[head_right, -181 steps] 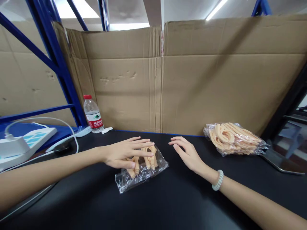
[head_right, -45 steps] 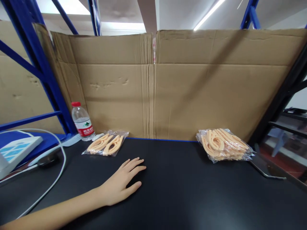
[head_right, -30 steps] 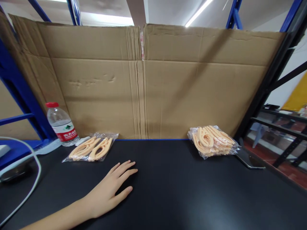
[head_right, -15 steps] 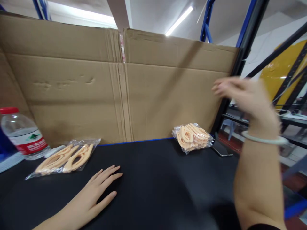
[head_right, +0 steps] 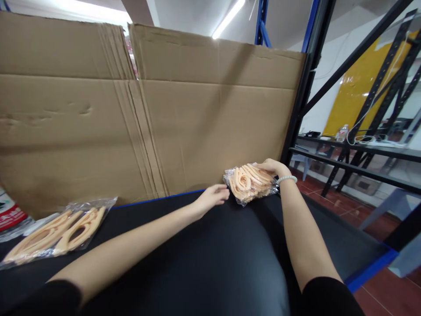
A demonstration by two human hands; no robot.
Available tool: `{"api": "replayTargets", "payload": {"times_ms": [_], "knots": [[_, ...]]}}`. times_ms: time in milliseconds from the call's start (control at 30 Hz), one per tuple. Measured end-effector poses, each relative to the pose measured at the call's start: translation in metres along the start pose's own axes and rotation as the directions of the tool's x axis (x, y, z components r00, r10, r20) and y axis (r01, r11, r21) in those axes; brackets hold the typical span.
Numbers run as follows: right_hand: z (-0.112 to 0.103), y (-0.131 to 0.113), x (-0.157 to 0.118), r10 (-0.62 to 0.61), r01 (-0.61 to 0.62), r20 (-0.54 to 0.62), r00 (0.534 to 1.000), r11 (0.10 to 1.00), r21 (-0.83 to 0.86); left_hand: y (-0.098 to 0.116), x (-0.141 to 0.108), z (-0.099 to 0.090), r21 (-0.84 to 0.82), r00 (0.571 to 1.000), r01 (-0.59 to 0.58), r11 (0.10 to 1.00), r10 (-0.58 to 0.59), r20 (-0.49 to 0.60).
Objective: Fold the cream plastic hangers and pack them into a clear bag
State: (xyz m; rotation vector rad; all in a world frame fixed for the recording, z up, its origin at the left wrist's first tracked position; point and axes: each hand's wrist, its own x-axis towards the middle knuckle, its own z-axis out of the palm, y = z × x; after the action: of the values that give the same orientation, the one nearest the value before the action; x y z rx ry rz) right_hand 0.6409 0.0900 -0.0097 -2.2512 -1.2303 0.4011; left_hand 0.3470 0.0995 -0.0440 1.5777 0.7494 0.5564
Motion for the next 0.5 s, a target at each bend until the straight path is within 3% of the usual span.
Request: {"api": "replayTargets", "payload": {"times_ms": [67, 167, 367, 500], "knots": [[0.005, 0.001, 0.004, 0.025, -0.024, 0.041, 0.999, 1.000, -0.019, 0.014, 0.036, 0.022, -0.099, 0.995, 0.102, 0.990, -0.103, -0.002], [0.010, 0.001, 0.010, 0.058, -0.054, 0.050, 0.997, 0.997, -0.062, 0.026, 0.068, 0.039, -0.215, 0.975, 0.210, 0.954, -0.220, -0.024], [0.007, -0.003, 0.011, 0.079, -0.081, -0.018, 0.997, 0.990, -0.116, 0.031, 0.087, 0.049, -0.332, 0.934, 0.336, 0.881, -0.357, -0.001], [0.001, -0.010, 0.007, 0.025, -0.036, -0.119, 0.993, 0.995, -0.096, 0.034, 0.092, 0.050, -0.367, 0.931, 0.350, 0.862, -0.365, 0.029]]}}
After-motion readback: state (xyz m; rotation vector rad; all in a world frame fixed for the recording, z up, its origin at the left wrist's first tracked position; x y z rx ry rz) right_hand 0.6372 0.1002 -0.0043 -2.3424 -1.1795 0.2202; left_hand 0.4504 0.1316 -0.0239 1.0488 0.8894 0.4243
